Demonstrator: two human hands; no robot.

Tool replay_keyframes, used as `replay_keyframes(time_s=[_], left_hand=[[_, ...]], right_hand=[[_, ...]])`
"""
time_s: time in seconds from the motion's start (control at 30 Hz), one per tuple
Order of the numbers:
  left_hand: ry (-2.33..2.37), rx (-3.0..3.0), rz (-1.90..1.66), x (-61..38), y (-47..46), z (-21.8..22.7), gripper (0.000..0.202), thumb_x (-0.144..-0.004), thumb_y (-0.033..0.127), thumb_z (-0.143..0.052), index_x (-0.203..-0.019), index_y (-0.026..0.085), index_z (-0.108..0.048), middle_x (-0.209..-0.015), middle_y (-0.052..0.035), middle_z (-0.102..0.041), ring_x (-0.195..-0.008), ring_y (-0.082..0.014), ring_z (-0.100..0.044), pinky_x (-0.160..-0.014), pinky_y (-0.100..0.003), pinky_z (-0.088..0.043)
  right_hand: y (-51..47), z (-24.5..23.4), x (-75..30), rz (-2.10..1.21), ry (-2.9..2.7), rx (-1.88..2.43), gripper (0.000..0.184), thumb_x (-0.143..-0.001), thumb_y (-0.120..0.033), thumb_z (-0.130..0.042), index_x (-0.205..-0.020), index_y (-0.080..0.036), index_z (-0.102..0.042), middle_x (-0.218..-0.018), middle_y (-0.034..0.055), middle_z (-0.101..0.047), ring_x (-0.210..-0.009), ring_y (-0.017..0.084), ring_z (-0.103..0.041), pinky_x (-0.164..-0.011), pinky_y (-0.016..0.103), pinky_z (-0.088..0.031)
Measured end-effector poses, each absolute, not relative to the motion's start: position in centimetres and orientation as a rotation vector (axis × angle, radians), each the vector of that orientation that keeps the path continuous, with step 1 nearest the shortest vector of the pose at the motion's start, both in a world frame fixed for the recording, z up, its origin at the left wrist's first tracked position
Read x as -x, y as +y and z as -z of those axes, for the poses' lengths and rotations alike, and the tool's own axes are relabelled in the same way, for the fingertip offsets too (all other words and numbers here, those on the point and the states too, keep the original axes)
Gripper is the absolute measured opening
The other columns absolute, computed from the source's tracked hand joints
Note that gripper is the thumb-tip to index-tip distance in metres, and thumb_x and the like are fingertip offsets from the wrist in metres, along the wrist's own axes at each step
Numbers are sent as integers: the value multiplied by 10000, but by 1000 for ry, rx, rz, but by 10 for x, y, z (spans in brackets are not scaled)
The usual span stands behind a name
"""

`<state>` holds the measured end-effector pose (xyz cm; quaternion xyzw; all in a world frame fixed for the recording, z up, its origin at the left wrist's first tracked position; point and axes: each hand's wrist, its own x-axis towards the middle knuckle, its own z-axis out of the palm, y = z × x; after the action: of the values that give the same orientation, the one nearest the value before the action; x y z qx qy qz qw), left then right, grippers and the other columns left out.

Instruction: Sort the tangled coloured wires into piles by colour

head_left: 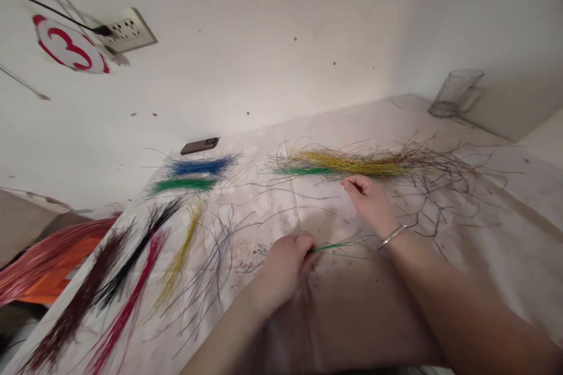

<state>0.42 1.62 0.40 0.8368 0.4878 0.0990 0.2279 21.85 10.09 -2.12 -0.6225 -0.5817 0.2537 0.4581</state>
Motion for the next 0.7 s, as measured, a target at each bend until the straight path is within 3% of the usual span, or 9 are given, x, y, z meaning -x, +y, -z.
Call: replay_keyframes(time_s=[0.13,0.27,0.4,0.47,0.53,0.6,0.7], left_hand=[[1376,-2099,-342,1,15,-12,109,-897,265,-435,-843,199,-503,-742,0,-553,-694,-168,-509,-619,-276,-327],[1345,-1900,-655,7,16,-11,121,-904,282,-439,-836,195,-490,-711,23,-492,-672,-136,-456,-626,-257,-326],[1154,-1368,-1005,6,17,-8,217,-925,391,-437,-907,190,-517,-587,68,-326,-512,-95,-292,-490,-219,-241],[1019,-1118,-1113,1,16,-6,231,-917,414,-458,-895,189,-507,-549,87,-252,-472,-84,-206,-451,-212,-177],[935,-1011,-1124,-6,14,-4,230,-909,411,-486,-862,187,-507,-535,91,-251,-463,-76,-191,-449,-204,-169],[924,-1055,-1066,-13,12,-1,225,-897,398,-523,-855,177,-537,-562,72,-336,-488,-71,-262,-479,-193,-230],[989,-1245,-979,-20,10,3,239,-891,386,-541,-854,155,-592,-693,17,-474,-608,-90,-387,-568,-205,-317]], right_hand=[[101,21,-219,-632,-1437,1509,219,-801,-330,-495,-781,-203,-673,-874,55,-716,-796,201,-622,-709,316,-447],[102,22,-220,-678,-1421,1515,248,-803,-377,-503,-793,-203,-679,-800,48,-703,-711,201,-610,-631,310,-436],[97,17,-217,-750,-1436,1520,276,-800,-416,-514,-775,-190,-670,-699,43,-661,-676,207,-591,-618,320,-439],[88,13,-209,-863,-1523,1382,300,-811,-434,-520,-860,-183,-677,-816,62,-686,-759,212,-608,-676,330,-467],[76,9,-198,-1031,-1653,1144,379,-820,-454,-536,-1065,-189,-654,-1031,86,-679,-884,215,-614,-748,343,-492],[63,7,-185,-1187,-1773,896,500,-814,-469,-568,-1239,-206,-576,-1223,102,-612,-1022,227,-595,-829,363,-497],[49,6,-170,-1325,-1877,830,451,-896,-461,-481,-1284,-244,-558,-1307,74,-575,-1187,218,-524,-1015,399,-401]])
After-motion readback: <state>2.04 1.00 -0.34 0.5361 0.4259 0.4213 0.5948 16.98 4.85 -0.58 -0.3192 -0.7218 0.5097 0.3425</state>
